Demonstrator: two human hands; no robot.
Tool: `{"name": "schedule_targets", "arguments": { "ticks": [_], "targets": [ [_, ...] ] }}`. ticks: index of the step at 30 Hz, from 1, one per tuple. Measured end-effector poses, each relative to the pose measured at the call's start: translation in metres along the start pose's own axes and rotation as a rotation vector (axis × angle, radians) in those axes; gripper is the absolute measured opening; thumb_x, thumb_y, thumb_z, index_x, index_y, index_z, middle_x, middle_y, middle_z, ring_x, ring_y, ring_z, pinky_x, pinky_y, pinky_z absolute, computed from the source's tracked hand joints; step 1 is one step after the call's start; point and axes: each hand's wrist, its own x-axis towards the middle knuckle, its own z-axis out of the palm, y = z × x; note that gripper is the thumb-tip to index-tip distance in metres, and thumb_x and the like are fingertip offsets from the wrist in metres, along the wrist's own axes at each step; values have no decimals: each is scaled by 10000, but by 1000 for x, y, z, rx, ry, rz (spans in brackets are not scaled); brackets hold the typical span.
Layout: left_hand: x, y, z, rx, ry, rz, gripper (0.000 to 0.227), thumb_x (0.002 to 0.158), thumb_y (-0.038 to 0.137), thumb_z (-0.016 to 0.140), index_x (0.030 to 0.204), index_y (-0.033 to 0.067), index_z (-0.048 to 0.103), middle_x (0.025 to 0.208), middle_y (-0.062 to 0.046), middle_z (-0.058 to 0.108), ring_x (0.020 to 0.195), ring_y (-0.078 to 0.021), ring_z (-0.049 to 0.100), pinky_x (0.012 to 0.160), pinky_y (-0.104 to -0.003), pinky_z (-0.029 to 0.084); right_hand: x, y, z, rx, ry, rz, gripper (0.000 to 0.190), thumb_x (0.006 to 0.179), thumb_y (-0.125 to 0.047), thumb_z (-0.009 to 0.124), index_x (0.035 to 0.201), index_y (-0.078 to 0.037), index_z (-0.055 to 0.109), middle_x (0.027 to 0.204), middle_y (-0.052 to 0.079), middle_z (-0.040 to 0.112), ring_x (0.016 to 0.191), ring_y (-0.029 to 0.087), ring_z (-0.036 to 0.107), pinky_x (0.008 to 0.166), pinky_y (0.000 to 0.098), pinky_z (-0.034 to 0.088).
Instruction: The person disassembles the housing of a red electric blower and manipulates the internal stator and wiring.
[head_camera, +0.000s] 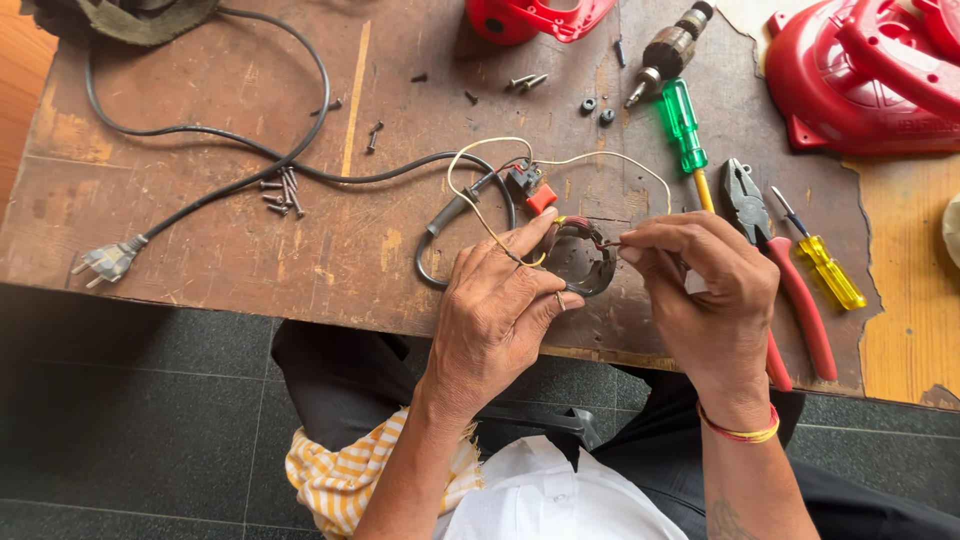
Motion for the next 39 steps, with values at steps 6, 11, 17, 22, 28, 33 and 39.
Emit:
{"name": "schedule_targets", "arguments": {
  "ticks": [6, 11, 17, 22, 28, 33, 39],
  "targets": [
    [-6, 0, -3, -20, -28, 24, 217, 870, 219, 829, 956, 87, 680, 1423, -127, 646, 1218, -284, 668, 1019, -413, 487, -7, 5, -1, 105, 12, 14, 224, 880, 146, 724, 1027, -23, 735, 1008, 67, 740, 916, 134, 730, 795, 245, 579],
    [-17, 7, -2, -24, -10, 73, 223, 876, 220, 831, 994, 118, 671, 1453, -119, 611, 1260, -300, 656, 1052, -407, 509, -20, 4, -8, 59, -69, -60, 230, 794, 135, 744, 958, -26, 733, 988, 88, 753, 907, 161, 749, 758, 262, 578],
    [-29, 18, 0, -50, 9, 52, 229, 873, 194, 835, 1039, 113, 699, 1436, -160, 604, 1260, -295, 651, 1030, -416, 499, -41, 10, -8, 164, 33, 4, 279, 820, 100, 783, 1068, -7, 714, 1021, 124, 742, 947, 182, 741, 793, 275, 594],
    [-19, 24, 6, -33, 13, -11, 229, 868, 138, 835, 1028, 86, 679, 1453, -192, 589, 1305, -343, 627, 1084, -444, 521, -31, 11, -4, 136, 48, -30, 284, 798, 100, 807, 1043, -20, 729, 1008, 116, 728, 922, 172, 717, 748, 244, 563],
    [-12, 20, 10, -25, 32, -45, 204, 865, 79, 817, 1024, 49, 693, 1451, -183, 581, 1322, -364, 625, 1103, -440, 544, -14, 9, -1, 98, 65, -82, 261, 841, 110, 814, 1051, -19, 730, 1016, 101, 722, 851, 138, 689, 692, 212, 519],
    [-9, 18, 5, -58, 27, -108, 200, 854, 115, 833, 980, 42, 696, 1431, -169, 596, 1269, -339, 645, 1053, -416, 563, -6, 13, 5, 87, 92, -89, 249, 875, 113, 815, 1065, -19, 724, 1028, 99, 716, 883, 132, 688, 708, 210, 523],
    [-10, 15, 4, -126, 40, -116, 171, 911, 125, 794, 1009, 29, 692, 1405, -159, 632, 1227, -321, 676, 1028, -405, 572, -13, 24, 13, 136, 182, -22, 190, 946, 105, 827, 1065, -5, 727, 1028, 93, 706, 920, 116, 675, 754, 212, 552]
  ]
}}
